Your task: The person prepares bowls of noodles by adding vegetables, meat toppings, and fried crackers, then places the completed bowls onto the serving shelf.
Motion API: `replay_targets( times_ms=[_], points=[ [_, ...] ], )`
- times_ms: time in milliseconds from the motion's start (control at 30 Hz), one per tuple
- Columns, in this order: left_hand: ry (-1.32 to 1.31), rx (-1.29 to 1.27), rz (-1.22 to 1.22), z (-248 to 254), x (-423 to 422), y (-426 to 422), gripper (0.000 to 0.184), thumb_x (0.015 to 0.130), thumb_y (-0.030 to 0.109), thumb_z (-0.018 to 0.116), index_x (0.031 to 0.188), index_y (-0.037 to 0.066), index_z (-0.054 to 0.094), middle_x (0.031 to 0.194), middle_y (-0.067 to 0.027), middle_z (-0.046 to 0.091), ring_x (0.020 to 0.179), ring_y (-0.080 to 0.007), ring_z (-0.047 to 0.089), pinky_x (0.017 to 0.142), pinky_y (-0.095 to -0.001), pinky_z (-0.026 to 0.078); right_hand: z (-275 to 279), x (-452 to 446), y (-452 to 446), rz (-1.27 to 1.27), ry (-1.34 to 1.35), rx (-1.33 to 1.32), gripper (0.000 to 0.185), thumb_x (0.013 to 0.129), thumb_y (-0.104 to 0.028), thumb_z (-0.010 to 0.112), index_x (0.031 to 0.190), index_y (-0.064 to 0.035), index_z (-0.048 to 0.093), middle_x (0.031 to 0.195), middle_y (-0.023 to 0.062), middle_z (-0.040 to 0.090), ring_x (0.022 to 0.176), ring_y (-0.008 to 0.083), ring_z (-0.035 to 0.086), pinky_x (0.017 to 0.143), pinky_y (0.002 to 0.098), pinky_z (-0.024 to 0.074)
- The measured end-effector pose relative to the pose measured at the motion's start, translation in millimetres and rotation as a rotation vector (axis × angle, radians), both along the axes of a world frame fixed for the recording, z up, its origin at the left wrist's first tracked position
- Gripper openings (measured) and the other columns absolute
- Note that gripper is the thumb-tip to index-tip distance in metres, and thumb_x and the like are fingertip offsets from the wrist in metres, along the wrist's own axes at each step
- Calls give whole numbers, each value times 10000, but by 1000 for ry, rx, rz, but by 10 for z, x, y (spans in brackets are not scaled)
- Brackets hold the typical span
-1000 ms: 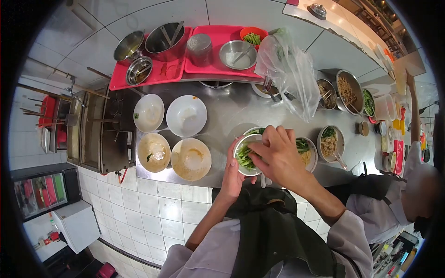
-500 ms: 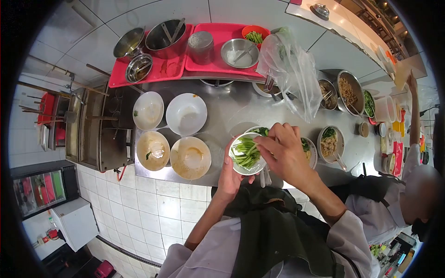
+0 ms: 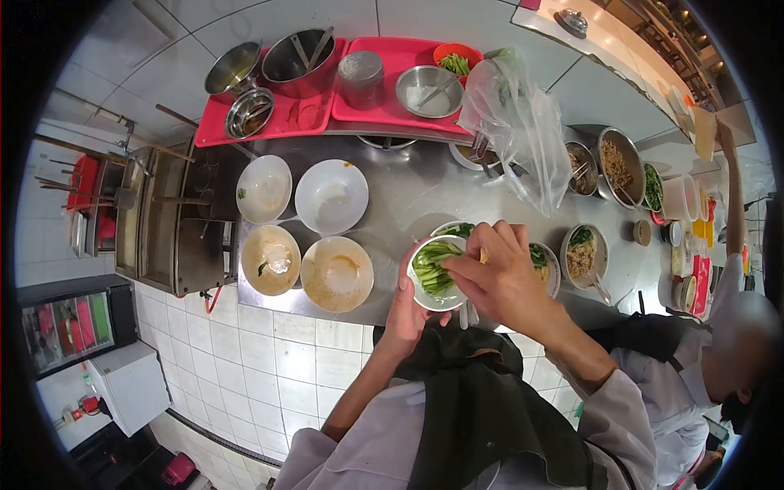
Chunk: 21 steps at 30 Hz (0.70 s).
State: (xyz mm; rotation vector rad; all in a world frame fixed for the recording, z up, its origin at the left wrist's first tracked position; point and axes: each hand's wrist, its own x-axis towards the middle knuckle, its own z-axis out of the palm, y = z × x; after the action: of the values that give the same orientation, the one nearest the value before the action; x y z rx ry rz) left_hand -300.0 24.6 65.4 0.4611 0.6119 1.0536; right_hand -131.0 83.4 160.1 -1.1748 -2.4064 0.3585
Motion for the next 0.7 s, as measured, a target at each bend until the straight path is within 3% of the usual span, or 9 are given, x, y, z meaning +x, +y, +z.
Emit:
replay_targets(
  times_ms=[167, 233, 367, 467, 567, 633, 667, 700],
  points=[
    [-11, -4, -4, 6, 24, -21, 687, 984, 596, 308, 1506, 162, 199, 1354, -93, 448, 981, -188, 586, 552, -277, 484, 69, -3, 13, 89, 18, -53, 260, 668, -122, 775, 920, -131, 712, 843, 26, 444, 807, 214, 461, 770, 378, 326],
    [11, 36, -18, 30, 36, -19, 671, 992, 581, 300, 1506, 162, 196, 1348, -95, 448, 998, -184, 580, 555, -280, 486, 62, -33, 2, 97, -13, -51, 188, 680, -156, 706, 850, -84, 674, 882, 52, 448, 888, 225, 465, 817, 383, 333],
    [18, 1, -27, 0, 47, -27, 664, 995, 573, 295, 1508, 163, 189, 1351, -91, 446, 1014, -184, 576, 556, -282, 487, 26, -44, 8, 100, -64, -41, 164, 690, -157, 717, 832, -88, 673, 887, 47, 454, 901, 216, 475, 817, 378, 337],
    [21, -3, 14, 0, 52, -30, 666, 995, 572, 297, 1509, 164, 183, 1348, -89, 449, 998, -185, 586, 555, -279, 484, 31, -38, 25, 87, 51, -100, 151, 713, -143, 741, 845, -93, 685, 897, 34, 482, 899, 204, 486, 824, 371, 334],
    [3, -39, 8, -33, 34, -37, 681, 989, 584, 307, 1508, 162, 182, 1347, -87, 455, 996, -188, 592, 553, -276, 480, 68, 6, 41, 29, 252, -249, 131, 760, -101, 753, 882, -90, 704, 900, 37, 550, 839, 198, 527, 768, 352, 383],
    [36, -48, -7, -2, 36, -33, 698, 980, 600, 314, 1507, 162, 184, 1348, -89, 457, 1007, -187, 590, 546, -271, 474, 10, 41, 33, -110, 529, -562, 129, 810, -54, 737, 936, -68, 711, 896, 26, 612, 771, 153, 569, 683, 300, 434],
    [35, -50, -10, -8, 43, -37, 698, 980, 600, 314, 1507, 162, 184, 1348, -89, 457, 1007, -187, 590, 546, -271, 474, -31, 75, 23, -114, 528, -563, 129, 810, -54, 737, 936, -68, 711, 896, 26, 612, 771, 153, 569, 683, 300, 434],
    [48, -49, -13, -18, 52, -38, 703, 977, 607, 312, 1507, 163, 185, 1341, -90, 463, 997, -184, 593, 542, -268, 472, -75, 115, 14, -180, 616, -772, 164, 831, -33, 716, 992, -55, 696, 903, 20, 627, 763, 123, 580, 640, 269, 446]
  ],
)
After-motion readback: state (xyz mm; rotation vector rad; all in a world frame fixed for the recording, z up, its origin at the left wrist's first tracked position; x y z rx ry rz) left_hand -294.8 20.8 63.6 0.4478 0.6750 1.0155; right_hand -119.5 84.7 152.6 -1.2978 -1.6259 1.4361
